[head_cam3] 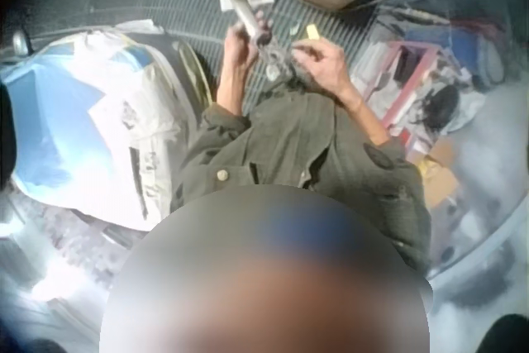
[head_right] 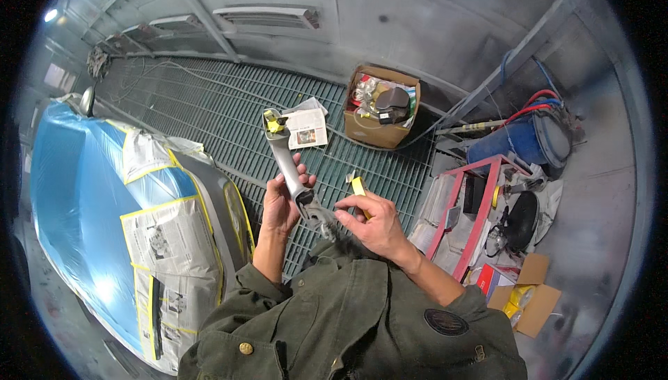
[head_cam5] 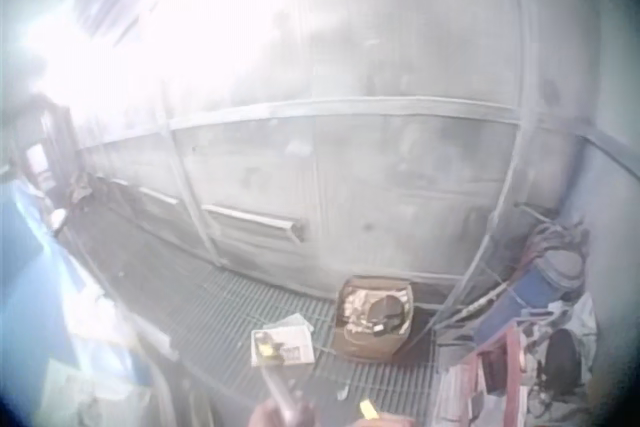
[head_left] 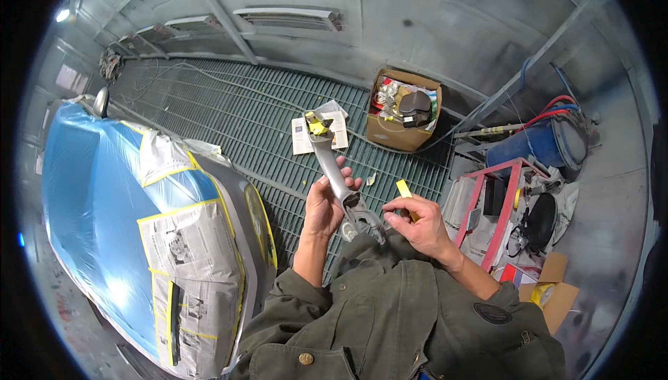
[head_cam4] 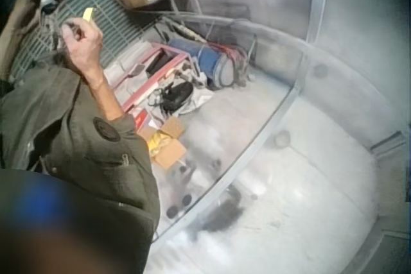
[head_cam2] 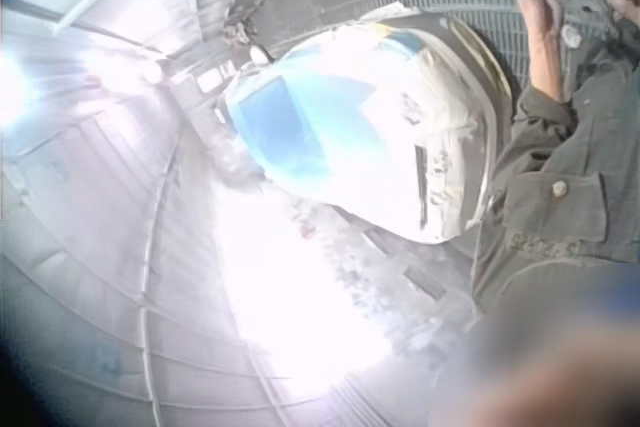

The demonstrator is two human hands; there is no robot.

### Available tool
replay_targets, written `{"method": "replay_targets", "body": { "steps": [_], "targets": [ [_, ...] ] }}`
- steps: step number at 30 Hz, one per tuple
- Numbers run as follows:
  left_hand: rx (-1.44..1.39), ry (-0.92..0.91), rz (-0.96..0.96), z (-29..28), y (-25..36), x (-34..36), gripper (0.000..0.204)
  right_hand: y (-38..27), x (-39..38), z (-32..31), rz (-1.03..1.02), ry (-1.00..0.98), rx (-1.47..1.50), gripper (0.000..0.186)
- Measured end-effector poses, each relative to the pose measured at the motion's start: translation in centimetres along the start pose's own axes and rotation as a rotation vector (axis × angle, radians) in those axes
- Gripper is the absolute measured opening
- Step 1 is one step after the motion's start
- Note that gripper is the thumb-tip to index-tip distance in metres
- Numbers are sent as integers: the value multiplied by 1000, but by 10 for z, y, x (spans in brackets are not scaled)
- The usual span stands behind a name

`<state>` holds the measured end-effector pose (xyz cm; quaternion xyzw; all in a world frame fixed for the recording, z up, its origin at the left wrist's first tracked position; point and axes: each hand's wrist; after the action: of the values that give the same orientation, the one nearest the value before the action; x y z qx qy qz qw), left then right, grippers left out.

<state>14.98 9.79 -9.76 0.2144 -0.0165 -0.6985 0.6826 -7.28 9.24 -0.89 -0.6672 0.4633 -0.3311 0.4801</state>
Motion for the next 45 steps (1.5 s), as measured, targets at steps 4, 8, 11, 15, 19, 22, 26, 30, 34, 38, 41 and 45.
{"method": "replay_targets", "body": {
  "steps": [4, 8, 11, 15, 19, 22, 26, 30, 34, 38, 41, 45],
  "targets": [
    [30, -63, -65, 26, -33, 18, 58, 23, -7, -40, 38, 40, 21, 17],
    [217, -38, -116, 56, -73, 44, 59, 52, -24, -84, 118, 146, 55, 17],
    [353, -57, -159, 77, -111, 65, 56, 74, -38, -112, 191, 250, 99, 20],
    [487, -143, -247, 100, -162, 87, 48, 87, -61, -134, 329, 309, 214, 23],
    [588, -246, -380, 117, -205, 107, 41, 79, -85, -142, 383, 408, 156, 38],
    [622, -300, -486, 128, -233, 116, 39, 76, -94, -141, 270, 575, -276, 43],
    [648, -360, -590, 145, -254, 115, 33, 91, -97, -136, 393, 714, -384, 30],
    [786, -490, -697, 152, -252, 115, 31, 110, -102, -119, 541, 784, -309, 24],
    [853, -515, -779, 142, -246, 126, 31, 122, -107, -96, 550, 843, -160, 25],
    [937, -414, -869, 126, -252, 132, 27, 125, -113, -72, 708, 924, 168, 26],
    [890, -470, -955, 117, -261, 123, 23, 127, -121, -58, 681, 940, 293, 26],
    [877, -586, -1074, 118, -273, 111, 27, 129, -130, -42, 612, 1016, 522, 28]
  ]
}}
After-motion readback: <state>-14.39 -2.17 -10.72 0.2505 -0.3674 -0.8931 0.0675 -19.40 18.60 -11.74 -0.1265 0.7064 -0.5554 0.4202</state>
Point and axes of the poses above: each hand's wrist, its own x-axis towards the middle knuckle, its own z-axis out of the palm, y = z × x, and after that the axes turned 4 degrees about y, right-handed
